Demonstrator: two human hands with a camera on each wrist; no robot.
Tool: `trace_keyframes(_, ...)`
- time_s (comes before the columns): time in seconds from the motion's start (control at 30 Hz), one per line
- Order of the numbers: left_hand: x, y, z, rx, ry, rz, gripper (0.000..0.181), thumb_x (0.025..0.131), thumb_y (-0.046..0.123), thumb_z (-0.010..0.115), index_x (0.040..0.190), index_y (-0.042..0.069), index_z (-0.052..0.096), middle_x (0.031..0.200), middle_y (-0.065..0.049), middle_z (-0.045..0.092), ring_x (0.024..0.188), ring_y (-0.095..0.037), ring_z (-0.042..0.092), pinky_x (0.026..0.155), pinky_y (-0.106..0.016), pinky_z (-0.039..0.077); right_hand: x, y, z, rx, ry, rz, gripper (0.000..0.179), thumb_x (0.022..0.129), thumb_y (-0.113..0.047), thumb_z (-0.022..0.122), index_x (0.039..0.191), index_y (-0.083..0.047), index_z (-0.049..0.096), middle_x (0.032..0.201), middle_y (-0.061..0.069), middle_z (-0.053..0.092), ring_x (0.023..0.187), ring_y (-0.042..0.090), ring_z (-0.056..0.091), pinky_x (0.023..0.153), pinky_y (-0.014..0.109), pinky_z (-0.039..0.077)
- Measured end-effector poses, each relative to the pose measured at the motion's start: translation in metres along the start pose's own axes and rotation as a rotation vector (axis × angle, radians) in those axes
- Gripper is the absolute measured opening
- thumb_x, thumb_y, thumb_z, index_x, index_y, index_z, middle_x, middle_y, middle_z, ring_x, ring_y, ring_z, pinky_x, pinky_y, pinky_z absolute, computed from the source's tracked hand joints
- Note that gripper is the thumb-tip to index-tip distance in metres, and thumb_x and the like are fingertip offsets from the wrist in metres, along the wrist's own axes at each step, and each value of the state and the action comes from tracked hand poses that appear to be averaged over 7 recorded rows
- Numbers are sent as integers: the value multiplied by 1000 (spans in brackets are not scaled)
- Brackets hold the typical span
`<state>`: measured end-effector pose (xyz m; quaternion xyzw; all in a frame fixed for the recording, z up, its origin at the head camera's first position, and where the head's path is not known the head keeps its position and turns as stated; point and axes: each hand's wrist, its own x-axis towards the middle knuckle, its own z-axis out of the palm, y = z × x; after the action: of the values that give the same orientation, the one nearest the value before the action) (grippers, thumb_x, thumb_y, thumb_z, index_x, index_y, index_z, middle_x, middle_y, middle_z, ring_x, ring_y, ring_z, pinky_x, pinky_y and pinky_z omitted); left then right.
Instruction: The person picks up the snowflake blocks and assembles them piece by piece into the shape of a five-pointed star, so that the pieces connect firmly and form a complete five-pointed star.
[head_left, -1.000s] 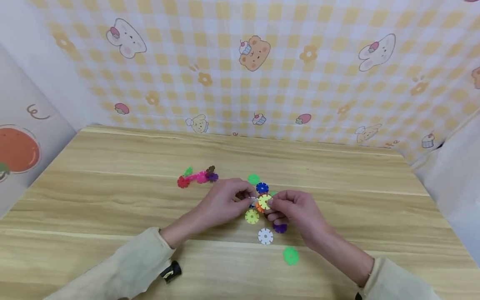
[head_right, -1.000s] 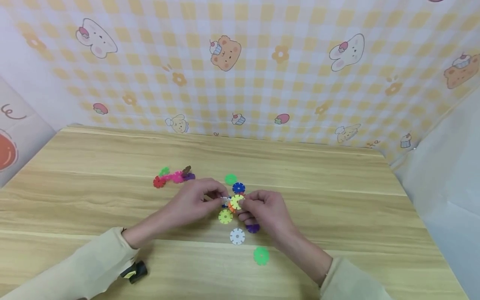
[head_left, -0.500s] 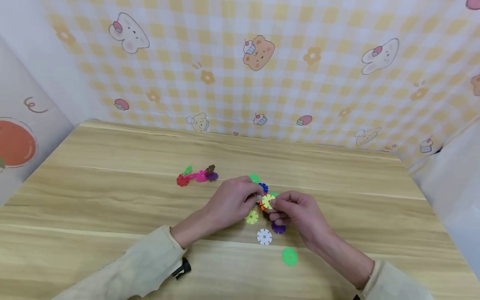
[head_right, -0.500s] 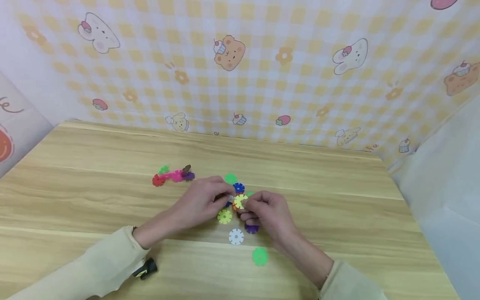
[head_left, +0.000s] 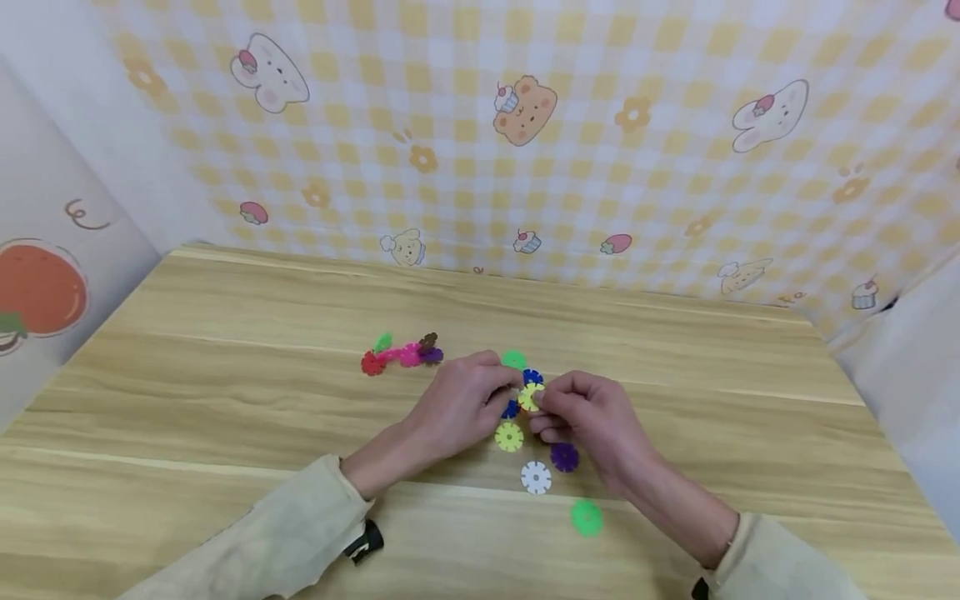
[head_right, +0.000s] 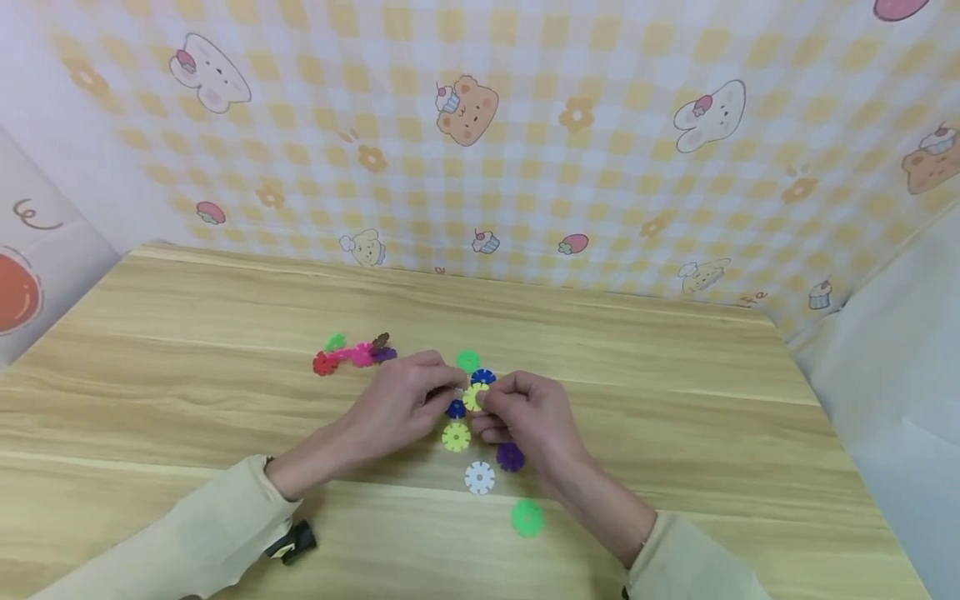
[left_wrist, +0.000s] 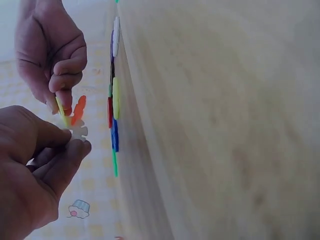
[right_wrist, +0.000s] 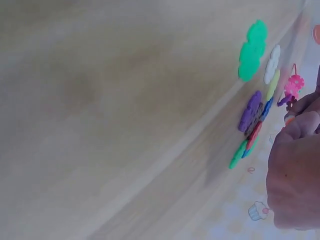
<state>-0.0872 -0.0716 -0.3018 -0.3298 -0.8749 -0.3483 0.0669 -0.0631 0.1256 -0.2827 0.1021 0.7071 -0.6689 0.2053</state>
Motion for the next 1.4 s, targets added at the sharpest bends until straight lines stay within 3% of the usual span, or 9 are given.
trace_keyframes(0.13, -2, -2, -3, -35, -18, -8, 16, 89, -2, 69, 97, 6, 80, 81, -3, 69, 69, -10, 55, 61, -18, 47, -1, 0, 3, -3, -7, 7, 16, 98, -7, 63, 104, 8, 62, 83, 8, 75, 76, 14, 73, 73, 26, 60)
trace_keyframes(0.33, -6, -1, -10, -90, -69, -72, 17, 88, -1, 69, 96, 10, 80, 80, 1, 68, 68, -8, 51, 61, -19, 45, -3, 3, 5, 15, -38, 14, 19, 97, -7, 64, 107, 9, 63, 84, 9, 75, 76, 13, 73, 72, 26, 61)
trace_keyframes(0.57, -16, -5, -18, -168, -135, -219, 13, 89, 3, 72, 98, 9, 79, 89, 1, 73, 79, -8, 61, 73, -21, 53, -8, 8, 2, 12, -62, 13, 31, 103, -18, 60, 113, 11, 66, 86, 7, 76, 77, 14, 71, 73, 27, 60)
trace_keyframes(0.77, -35, -27, -31, -199, -104, -338, 11, 88, 2, 74, 95, 10, 79, 90, -1, 75, 80, -8, 63, 75, -23, 55, -14, 14, -13, -3, 9, -30, 30, 106, -17, 55, 114, 11, 66, 86, 3, 75, 77, 13, 68, 72, 26, 59)
trace_keyframes(1.07, -61, -47, -53, -163, -30, -397, 9, 89, 3, 75, 95, 7, 79, 87, -2, 75, 78, -10, 65, 73, -26, 56, -20, 27, -39, -39, 150, -15, 29, 106, -17, 53, 118, 7, 65, 88, 2, 75, 76, 13, 68, 71, 26, 59)
trace_keyframes(1.23, -74, -55, -69, -133, -15, -456, 13, 89, 3, 75, 100, 7, 80, 90, -2, 76, 77, -11, 64, 68, -25, 54, -19, 36, -50, -81, 133, 39, 27, 107, -17, 53, 117, 5, 66, 89, 2, 74, 78, 13, 68, 70, 27, 59)
trace_keyframes(1.4, -81, -67, -87, -88, 17, -492, 12, 89, 4, 75, 100, 8, 80, 94, -4, 77, 77, -13, 63, 66, -25, 52, -16, 40, -52, -103, 69, 16, 30, 105, -15, 56, 123, 8, 62, 96, 6, 75, 83, 15, 70, 72, 28, 60)
